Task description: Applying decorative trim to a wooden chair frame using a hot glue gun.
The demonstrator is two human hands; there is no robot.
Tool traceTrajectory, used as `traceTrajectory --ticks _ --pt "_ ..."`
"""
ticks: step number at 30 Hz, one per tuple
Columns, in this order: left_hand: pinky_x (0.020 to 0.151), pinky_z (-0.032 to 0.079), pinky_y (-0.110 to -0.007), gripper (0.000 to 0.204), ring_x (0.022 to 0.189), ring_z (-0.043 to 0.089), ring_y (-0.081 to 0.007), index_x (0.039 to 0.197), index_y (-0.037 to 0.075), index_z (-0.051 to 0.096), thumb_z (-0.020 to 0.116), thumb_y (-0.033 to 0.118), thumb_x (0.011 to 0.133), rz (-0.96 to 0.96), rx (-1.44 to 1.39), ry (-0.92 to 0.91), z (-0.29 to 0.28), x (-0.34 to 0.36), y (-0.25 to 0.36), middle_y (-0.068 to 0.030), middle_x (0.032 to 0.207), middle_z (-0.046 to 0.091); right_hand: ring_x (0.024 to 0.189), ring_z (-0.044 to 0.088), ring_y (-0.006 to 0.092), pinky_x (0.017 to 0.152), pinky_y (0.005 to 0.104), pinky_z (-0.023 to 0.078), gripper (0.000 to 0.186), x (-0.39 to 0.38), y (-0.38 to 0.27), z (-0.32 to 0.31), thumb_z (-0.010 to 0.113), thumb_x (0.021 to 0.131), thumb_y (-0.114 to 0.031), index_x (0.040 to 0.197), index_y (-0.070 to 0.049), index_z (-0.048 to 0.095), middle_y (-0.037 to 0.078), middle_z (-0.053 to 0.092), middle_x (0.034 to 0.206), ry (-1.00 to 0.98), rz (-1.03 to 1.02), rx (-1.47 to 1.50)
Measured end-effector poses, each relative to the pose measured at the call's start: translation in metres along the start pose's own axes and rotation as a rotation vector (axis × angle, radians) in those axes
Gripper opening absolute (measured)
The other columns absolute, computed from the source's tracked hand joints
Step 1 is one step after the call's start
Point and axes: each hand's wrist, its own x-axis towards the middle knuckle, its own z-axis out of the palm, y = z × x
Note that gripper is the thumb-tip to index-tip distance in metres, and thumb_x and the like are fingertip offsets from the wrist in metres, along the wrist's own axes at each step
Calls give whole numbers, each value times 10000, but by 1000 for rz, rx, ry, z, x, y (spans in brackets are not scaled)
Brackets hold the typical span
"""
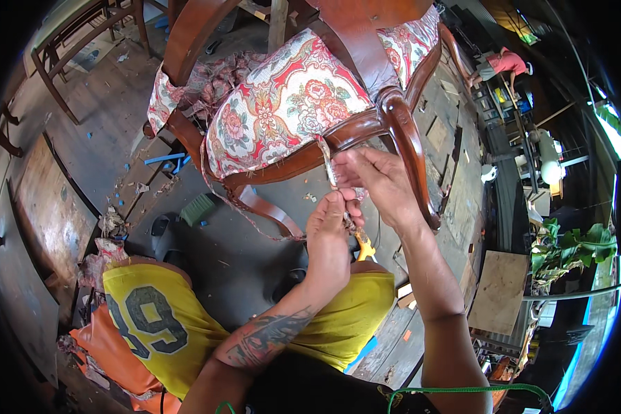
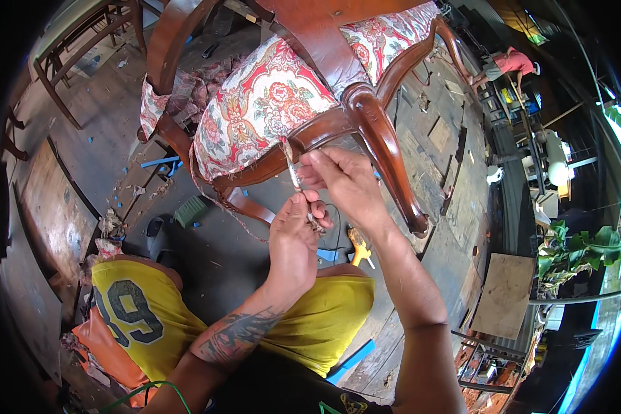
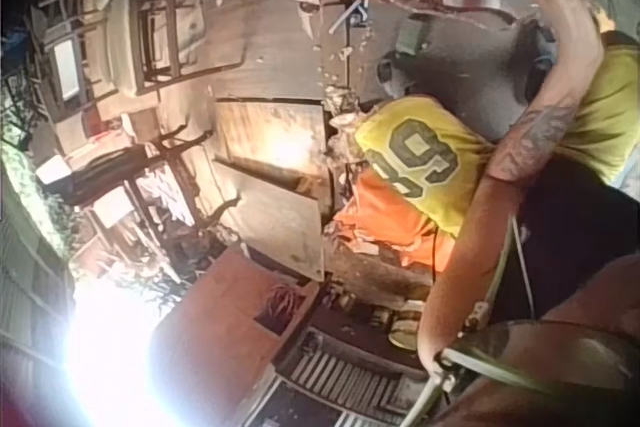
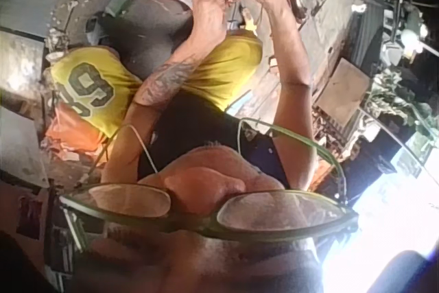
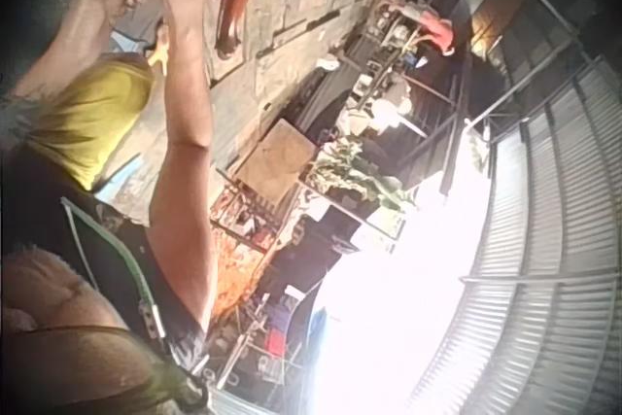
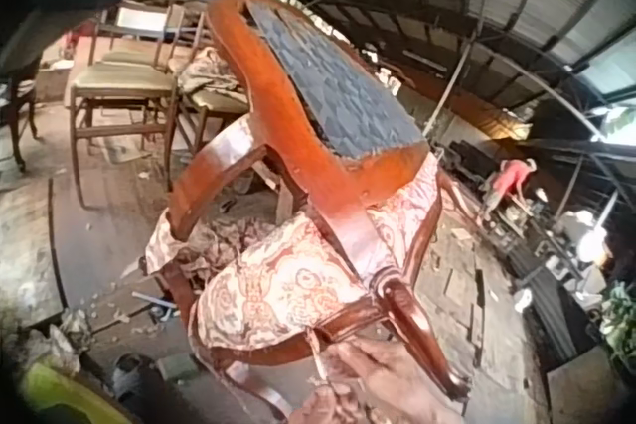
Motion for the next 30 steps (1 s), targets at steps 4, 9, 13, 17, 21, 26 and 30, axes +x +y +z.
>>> traceTrajectory --ticks 4,9,13,17,21,26,30 --pt "802 460 -337 285 830 547 -158 1034 98 612 430 290 1139 -251 -428 -119 -2 11 7 -14 871 586 742 675 128 608 269 569 287 1 -8 -8 624 1064 -209 1209 30 690 115 742 949 -229 211 307" --pt "799 463 -350 271 842 557 -167 1050 110 609 438 303 1133 -407 -639 -217 -3 20 14 -19 851 609 755 699 126 628 263 575 257 10 -13 -6 704 1003 -124 1208 31 696 119 754 960 -213 228 295" --pt "804 465 -318 218 843 578 -136 1079 62 599 518 262 1110 -151 202 153 1 18 11 -29 927 643 735 691 87 594 259 543 237 16 -16 4 751 956 -156 1113 22 740 77 766 921 -82 -55 -119" --pt "917 475 -385 166 976 633 -240 1180 23 584 614 72 1025 579 747 289 -8 35 16 -111 1071 674 756 728 211 696 345 563 172 19 -35 -1 748 897 -93 1032 13 750 128 746 888 -15 -435 -522" --pt "933 475 -422 303 1061 624 -339 1221 15 598 647 -74 936 1083 1079 229 -23 71 24 -154 1148 660 857 682 361 756 422 560 81 30 -62 -12 697 890 -27 965 0 713 158 662 867 -83 -908 -952" --pt "915 489 -421 345 1076 640 -335 1220 4 624 660 -118 899 1249 1164 181 -33 87 24 -145 1152 682 922 668 324 779 439 564 107 38 -84 -9 690 850 -7 956 -23 683 133 617 911 -194 -1022 -1152" --pt "956 476 -441 390 1108 642 -348 1255 3 616 663 -112 885 1237 1206 198 -34 85 15 -153 1169 675 937 651 318 799 447 572 129 46 -92 -5 680 790 14 908 -33 657 118 590 946 -264 -1093 -1231"
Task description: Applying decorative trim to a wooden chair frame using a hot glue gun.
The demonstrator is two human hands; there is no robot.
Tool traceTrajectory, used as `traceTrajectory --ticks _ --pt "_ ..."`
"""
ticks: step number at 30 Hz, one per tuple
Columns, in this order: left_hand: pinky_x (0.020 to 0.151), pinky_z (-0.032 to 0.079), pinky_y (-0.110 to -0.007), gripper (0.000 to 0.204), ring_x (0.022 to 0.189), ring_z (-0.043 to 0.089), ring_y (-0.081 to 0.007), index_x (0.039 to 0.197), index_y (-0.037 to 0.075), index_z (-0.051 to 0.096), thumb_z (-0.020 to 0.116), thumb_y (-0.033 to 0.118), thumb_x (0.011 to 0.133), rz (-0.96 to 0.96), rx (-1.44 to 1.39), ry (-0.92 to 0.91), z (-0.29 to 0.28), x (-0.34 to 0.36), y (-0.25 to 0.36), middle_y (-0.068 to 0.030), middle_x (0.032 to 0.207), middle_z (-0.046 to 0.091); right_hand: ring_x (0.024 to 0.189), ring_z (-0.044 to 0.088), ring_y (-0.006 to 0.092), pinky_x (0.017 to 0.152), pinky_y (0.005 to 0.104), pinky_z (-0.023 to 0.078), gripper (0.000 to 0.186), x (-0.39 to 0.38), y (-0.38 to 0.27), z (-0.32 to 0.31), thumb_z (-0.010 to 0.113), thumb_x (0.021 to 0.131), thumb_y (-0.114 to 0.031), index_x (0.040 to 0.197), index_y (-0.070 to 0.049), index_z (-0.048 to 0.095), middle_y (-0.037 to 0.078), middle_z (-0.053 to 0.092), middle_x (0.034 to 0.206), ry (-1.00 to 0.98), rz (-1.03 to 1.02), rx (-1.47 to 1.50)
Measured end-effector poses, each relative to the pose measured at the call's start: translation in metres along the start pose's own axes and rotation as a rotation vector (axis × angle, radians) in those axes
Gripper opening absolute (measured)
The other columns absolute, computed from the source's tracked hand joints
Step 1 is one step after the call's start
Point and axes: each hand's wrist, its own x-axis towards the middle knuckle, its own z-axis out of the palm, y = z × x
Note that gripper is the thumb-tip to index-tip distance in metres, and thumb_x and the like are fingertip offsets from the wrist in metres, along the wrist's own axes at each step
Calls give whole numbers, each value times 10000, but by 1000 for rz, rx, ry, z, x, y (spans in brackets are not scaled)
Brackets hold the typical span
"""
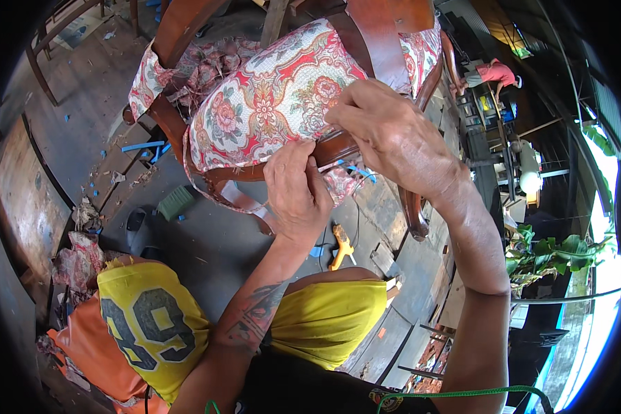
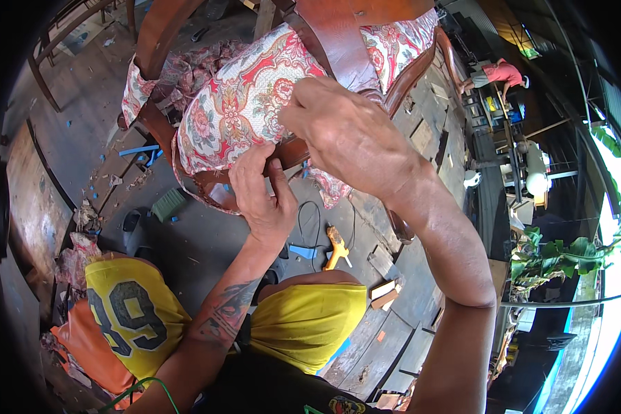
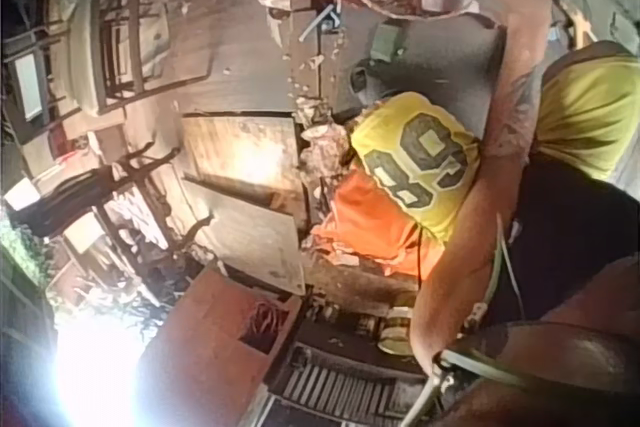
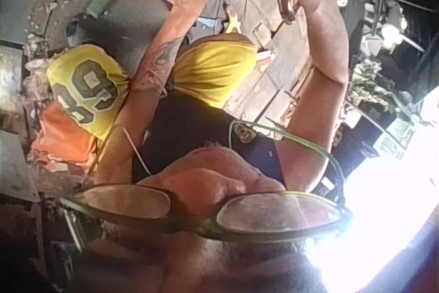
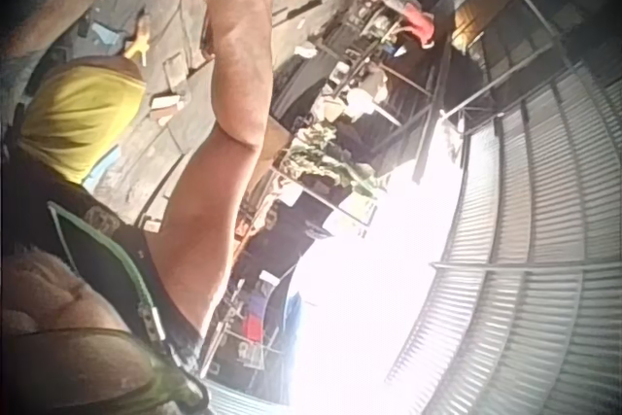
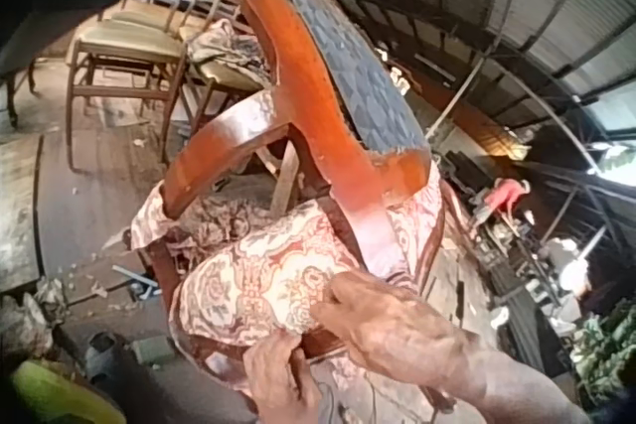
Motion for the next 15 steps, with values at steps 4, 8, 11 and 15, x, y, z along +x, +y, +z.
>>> traceTrajectory --ticks 4,8,11,15 --pt "1011 452 -463 475 1168 619 -359 1328 0 582 660 -99 870 48 56 -48 2 -7 -2 -171 1243 646 943 649 324 808 441 573 152 5 6 0 679 760 26 896 -29 639 118 586 943 17 -63 -34" --pt "1057 431 -468 527 1247 568 -364 1374 -1 555 658 -89 865 82 69 -79 1 -12 -6 -173 1323 611 959 645 331 813 432 568 204 -1 11 -7 686 748 26 944 -12 645 119 599 959 26 -122 43" --pt "1082 420 -470 545 1276 548 -366 1397 -3 540 659 -76 870 111 78 -86 3 -15 -9 -173 1353 592 963 645 330 818 425 567 238 -9 11 -9 689 750 23 985 -2 657 119 613 976 38 -155 74" --pt "1094 417 -471 557 1285 544 -364 1414 -5 529 659 -63 876 109 89 -81 5 -18 -10 -172 1367 582 962 652 324 827 409 572 276 -16 15 -9 693 749 11 1024 6 675 120 630 999 22 -195 18"
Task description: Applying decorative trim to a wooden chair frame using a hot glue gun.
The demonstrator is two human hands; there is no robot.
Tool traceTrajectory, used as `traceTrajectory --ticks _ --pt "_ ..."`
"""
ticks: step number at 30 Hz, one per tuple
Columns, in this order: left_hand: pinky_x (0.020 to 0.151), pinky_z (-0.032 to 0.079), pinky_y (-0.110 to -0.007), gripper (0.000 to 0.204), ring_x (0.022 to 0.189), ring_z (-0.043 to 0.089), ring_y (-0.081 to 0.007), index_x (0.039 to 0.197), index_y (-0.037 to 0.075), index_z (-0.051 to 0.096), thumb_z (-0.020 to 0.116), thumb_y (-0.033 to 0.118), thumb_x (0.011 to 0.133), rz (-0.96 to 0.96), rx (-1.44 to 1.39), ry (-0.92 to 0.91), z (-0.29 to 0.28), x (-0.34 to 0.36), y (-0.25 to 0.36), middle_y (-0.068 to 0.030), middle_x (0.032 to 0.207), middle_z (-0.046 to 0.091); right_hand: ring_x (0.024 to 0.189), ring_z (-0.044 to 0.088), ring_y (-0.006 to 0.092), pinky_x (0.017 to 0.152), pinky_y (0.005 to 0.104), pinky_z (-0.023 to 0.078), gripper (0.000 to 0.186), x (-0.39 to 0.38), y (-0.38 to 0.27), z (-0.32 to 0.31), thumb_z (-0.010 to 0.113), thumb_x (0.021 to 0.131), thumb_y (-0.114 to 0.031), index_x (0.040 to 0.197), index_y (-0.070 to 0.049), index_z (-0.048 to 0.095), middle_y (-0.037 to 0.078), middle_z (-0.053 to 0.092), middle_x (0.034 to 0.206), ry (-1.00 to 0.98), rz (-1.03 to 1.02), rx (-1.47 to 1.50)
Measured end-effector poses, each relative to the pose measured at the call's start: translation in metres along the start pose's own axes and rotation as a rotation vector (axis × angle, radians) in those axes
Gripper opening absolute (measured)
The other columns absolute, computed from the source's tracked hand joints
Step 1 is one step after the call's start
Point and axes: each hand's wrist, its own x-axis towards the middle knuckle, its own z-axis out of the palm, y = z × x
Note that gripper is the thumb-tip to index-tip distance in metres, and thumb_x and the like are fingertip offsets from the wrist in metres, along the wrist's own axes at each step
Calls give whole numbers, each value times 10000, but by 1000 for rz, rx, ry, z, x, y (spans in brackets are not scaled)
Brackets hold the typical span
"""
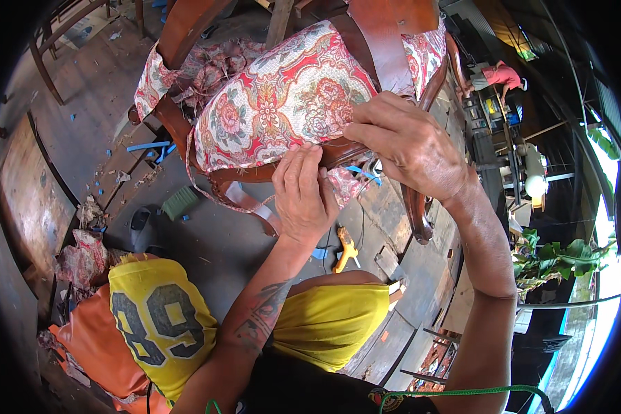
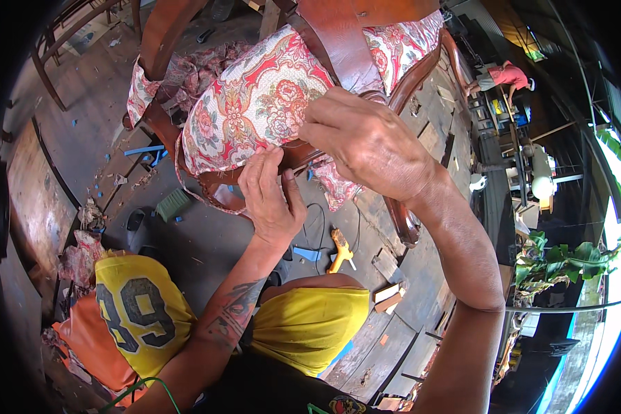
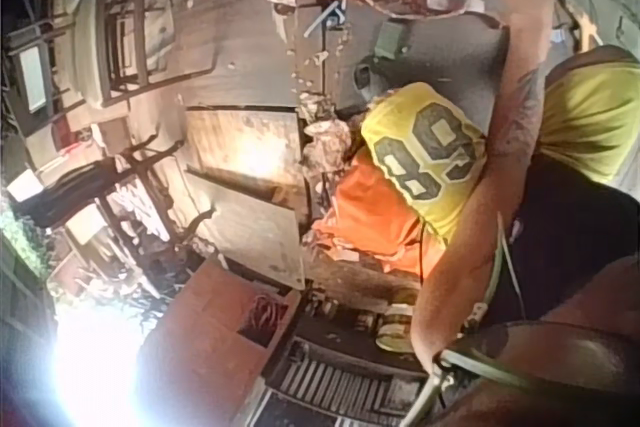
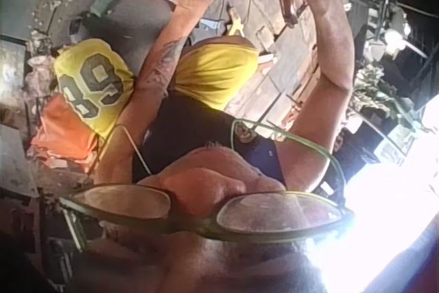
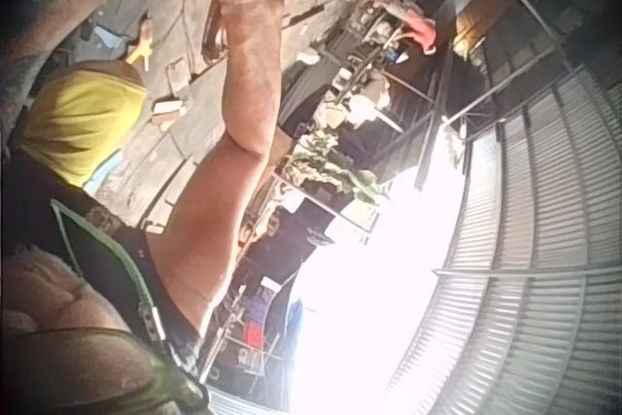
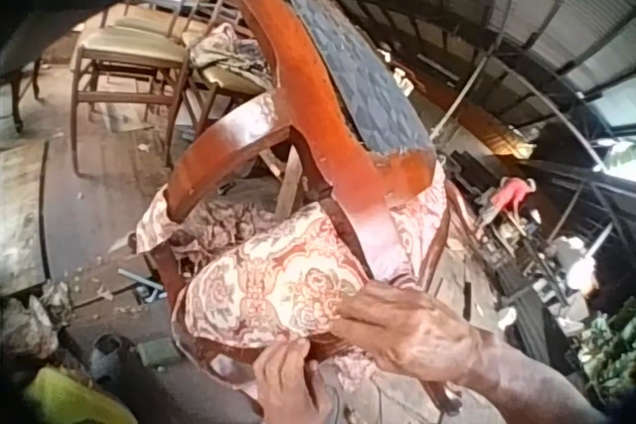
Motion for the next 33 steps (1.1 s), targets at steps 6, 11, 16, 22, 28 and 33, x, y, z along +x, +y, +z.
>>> traceTrajectory --ticks 6,11,16,22,28,33 --pt "1095 417 -461 546 1282 546 -350 1430 -3 533 653 -14 898 10 65 -1 2 -1 0 -164 1365 582 981 662 308 812 397 577 344 -7 3 5 708 746 -51 1082 18 690 122 653 1051 24 -26 -60" --pt "1106 411 -442 563 1278 543 -328 1445 -3 539 655 -10 895 52 103 -1 3 -1 0 -151 1363 578 982 654 313 807 399 573 340 -11 8 9 700 761 -81 1084 25 680 132 650 1050 32 -37 -97" --pt "1107 407 -441 562 1282 538 -326 1442 -5 545 656 -13 892 33 101 -6 5 -2 0 -151 1364 579 937 629 323 803 426 558 332 -10 16 12 679 759 -59 1087 -5 671 129 625 988 96 -27 -17" --pt "1090 409 -445 545 1271 535 -331 1430 -18 544 652 -14 895 58 122 2 3 0 0 -149 1373 580 945 632 330 834 418 558 315 -10 18 14 688 720 -6 1034 -19 668 118 615 947 103 9 12" --pt "1056 409 -450 535 1240 540 -331 1433 -23 539 638 2 908 69 126 0 3 3 0 -151 1375 584 926 633 306 827 402 561 323 -14 20 14 705 719 -7 1040 -32 675 106 605 925 96 -13 -43" --pt "1054 404 -452 554 1232 539 -332 1451 -17 540 630 6 906 82 155 -8 3 2 0 -156 1353 579 918 635 275 801 383 570 364 -19 20 16 734 693 -38 1053 -40 681 89 595 922 95 -28 -113"
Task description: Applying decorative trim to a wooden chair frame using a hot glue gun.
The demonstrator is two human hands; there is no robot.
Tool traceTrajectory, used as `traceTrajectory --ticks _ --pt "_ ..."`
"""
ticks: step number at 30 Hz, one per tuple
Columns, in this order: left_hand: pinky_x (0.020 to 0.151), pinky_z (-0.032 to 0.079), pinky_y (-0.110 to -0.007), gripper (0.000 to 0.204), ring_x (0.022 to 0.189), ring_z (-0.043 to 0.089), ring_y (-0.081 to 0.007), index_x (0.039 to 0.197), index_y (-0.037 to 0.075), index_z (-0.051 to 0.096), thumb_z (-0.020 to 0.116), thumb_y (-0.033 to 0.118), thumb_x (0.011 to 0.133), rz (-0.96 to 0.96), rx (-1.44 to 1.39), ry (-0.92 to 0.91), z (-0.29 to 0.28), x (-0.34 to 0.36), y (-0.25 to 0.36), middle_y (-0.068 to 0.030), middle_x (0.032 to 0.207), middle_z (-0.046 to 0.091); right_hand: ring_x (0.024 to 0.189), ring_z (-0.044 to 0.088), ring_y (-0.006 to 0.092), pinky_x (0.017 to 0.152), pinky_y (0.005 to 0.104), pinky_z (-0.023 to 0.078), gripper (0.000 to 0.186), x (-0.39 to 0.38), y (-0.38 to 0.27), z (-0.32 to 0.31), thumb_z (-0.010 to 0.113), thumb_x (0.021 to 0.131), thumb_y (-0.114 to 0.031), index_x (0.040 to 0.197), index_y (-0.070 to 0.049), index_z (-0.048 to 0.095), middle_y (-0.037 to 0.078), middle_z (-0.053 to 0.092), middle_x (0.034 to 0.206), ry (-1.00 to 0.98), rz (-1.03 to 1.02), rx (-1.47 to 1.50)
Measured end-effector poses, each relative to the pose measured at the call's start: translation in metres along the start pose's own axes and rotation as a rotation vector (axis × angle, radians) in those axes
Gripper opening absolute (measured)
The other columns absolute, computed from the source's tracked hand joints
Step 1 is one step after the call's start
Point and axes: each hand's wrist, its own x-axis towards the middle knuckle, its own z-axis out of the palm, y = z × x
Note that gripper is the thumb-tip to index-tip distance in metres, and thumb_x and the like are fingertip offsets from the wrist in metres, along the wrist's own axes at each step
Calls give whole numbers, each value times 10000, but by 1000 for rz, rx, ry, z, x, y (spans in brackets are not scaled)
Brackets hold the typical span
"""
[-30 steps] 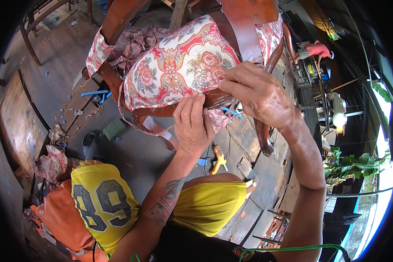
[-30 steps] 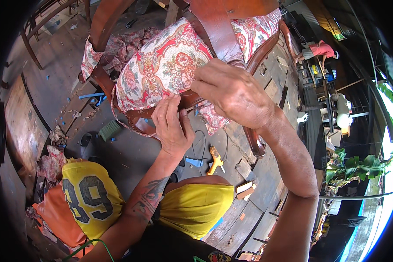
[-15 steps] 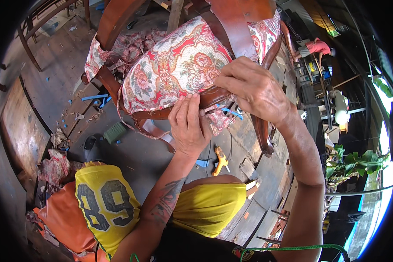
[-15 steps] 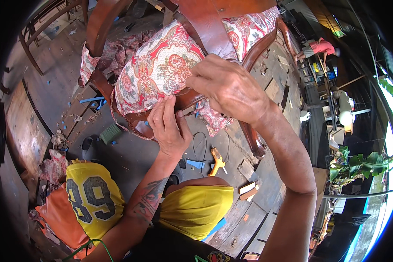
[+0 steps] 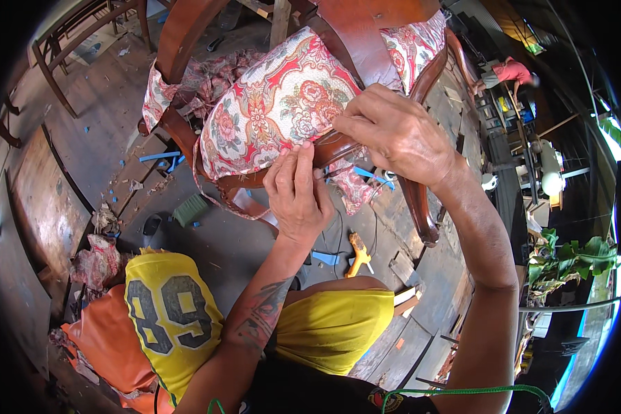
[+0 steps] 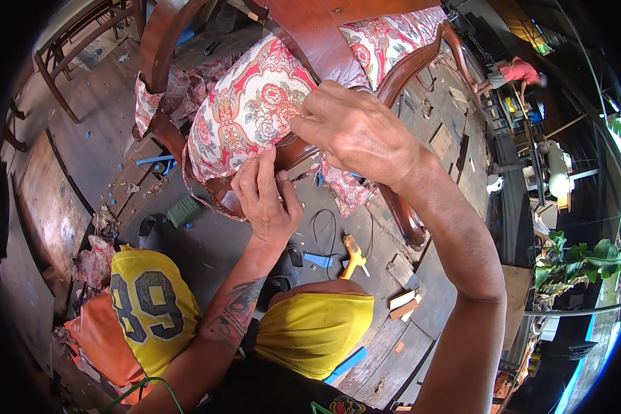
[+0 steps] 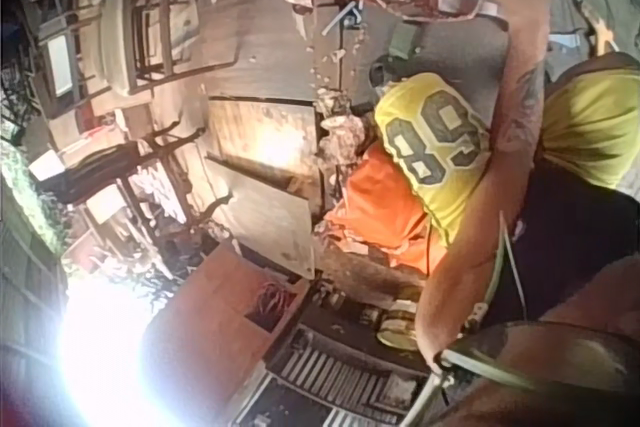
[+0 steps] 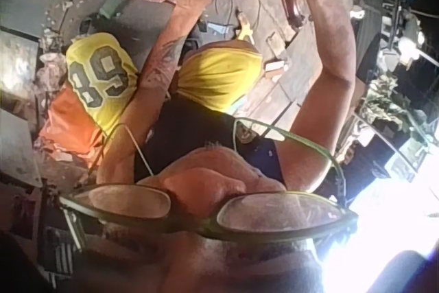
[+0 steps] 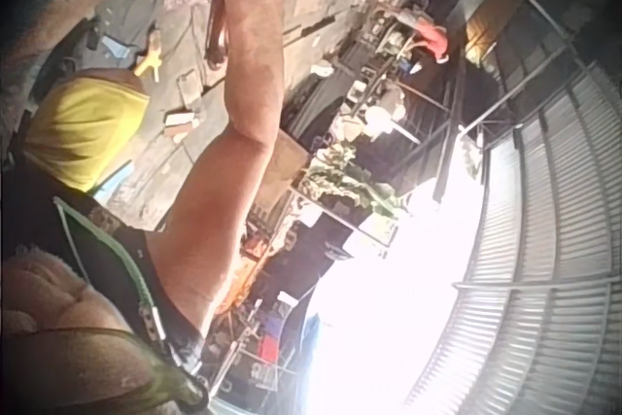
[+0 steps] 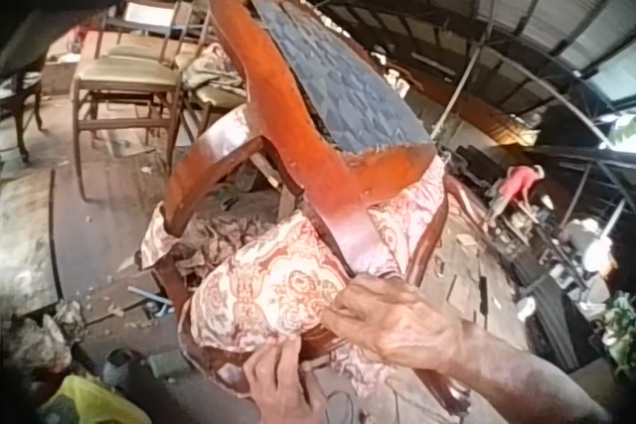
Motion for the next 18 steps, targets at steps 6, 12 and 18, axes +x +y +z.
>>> traceTrajectory --ticks 6,12,18 --pt "1061 400 -454 563 1228 537 -339 1459 6 551 631 5 901 -13 10 0 0 -1 2 -165 1308 572 917 637 220 726 327 585 339 -4 -2 0 709 729 -117 1057 -34 691 54 597 921 -41 -25 -123" --pt "1062 399 -455 570 1232 524 -337 1460 7 550 640 6 897 -3 0 12 1 0 1 -164 1319 561 905 635 192 653 276 584 331 -3 -1 4 685 726 -134 1029 0 695 44 590 898 9 -132 -252" --pt "1067 399 -446 615 1232 514 -332 1474 41 554 648 -11 869 -17 12 -1 0 0 3 -150 1318 552 897 627 175 594 254 566 310 -4 -5 8 693 716 -141 995 -6 699 37 587 889 -8 -163 -390"
